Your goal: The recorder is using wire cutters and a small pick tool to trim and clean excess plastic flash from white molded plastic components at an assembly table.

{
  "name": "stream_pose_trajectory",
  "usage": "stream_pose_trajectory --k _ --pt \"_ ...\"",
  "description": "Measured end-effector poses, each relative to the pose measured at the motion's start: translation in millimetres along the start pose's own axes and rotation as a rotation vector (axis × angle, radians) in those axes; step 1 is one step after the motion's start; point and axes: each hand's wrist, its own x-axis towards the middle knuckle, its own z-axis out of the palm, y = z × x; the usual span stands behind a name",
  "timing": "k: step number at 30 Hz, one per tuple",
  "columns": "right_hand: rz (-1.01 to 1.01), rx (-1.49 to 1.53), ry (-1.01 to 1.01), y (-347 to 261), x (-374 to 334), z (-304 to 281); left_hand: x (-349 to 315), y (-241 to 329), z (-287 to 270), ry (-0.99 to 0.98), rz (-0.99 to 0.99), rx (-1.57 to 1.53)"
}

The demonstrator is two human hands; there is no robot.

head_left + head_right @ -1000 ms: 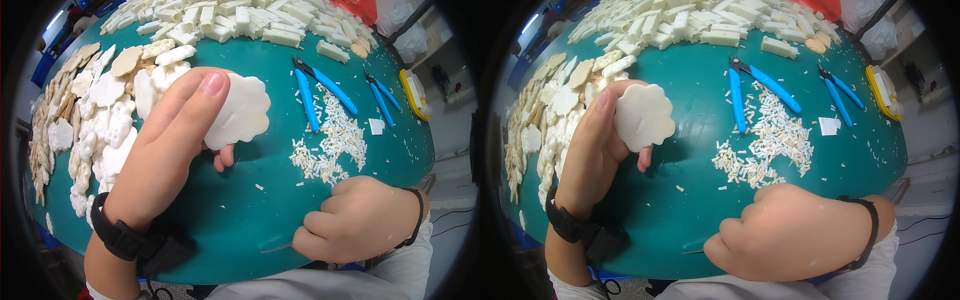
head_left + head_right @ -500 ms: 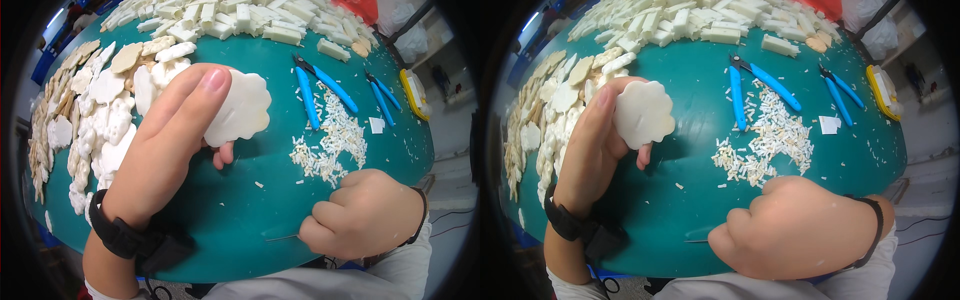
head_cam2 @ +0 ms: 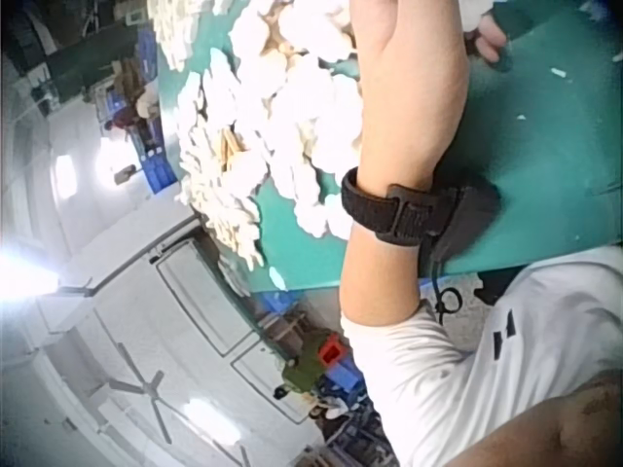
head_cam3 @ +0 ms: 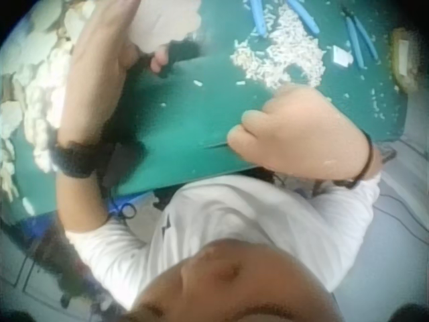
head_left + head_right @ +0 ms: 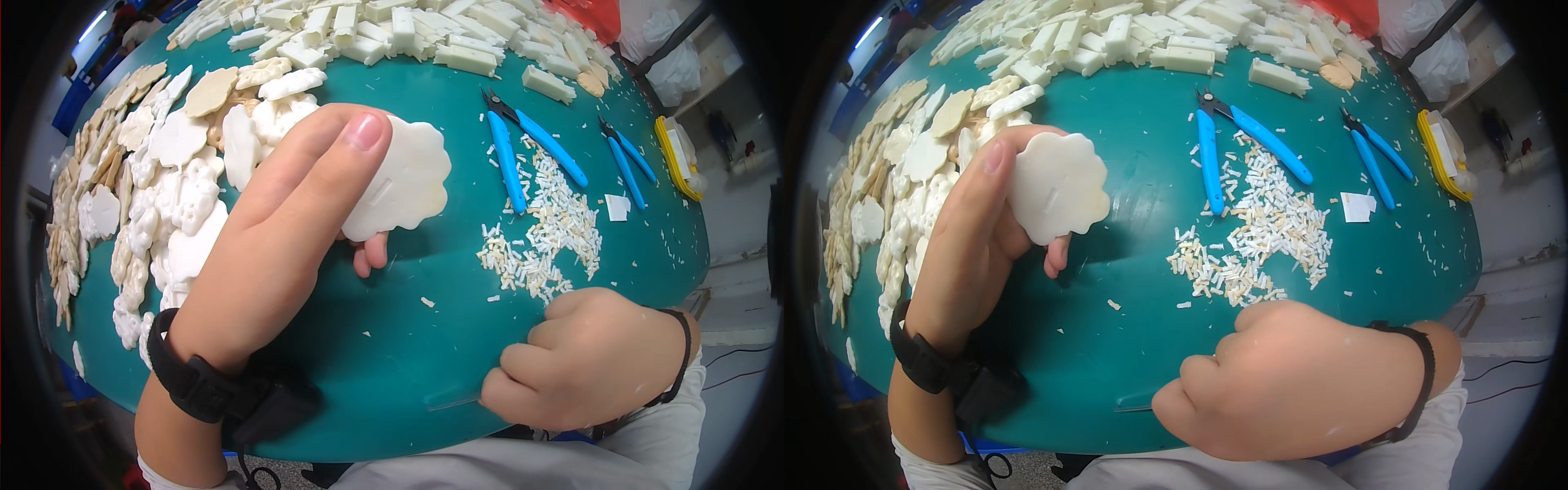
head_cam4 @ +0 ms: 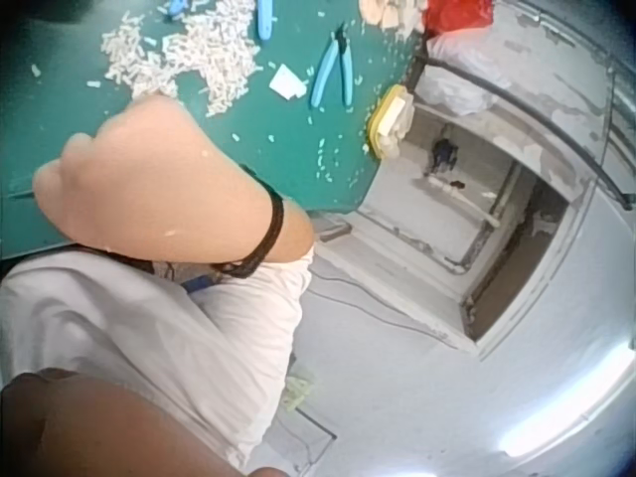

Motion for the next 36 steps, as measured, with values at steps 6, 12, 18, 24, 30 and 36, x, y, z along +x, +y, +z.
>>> stream_pose_trajectory --k 6,12,18,24,30,36 --pt "0.003 0.017 -0.045 -1 -2 -4 0 0 -1 0.002 0.005 0.013" --pt "-0.006 0.016 -0.017 -1 0 -1 0 1 -1 0.0 -0.007 -0.005" --pt "0.018 -0.008 -0.008 -1 -2 -2 4 -3 1 -0.025 0.003 -0.012" --pt "0.005 0.029 -0.004 -1 -3 -2 2 -1 0 -0.021 0.006 0.01" --pt "-0.001 0.03 0.035 0 0 3 1 -2 -1 -0.013 -0.01 0.013" --pt "0.006 0.002 0.028 -3 -2 -3 -1 4 1 -0.009 -0.008 0.025"
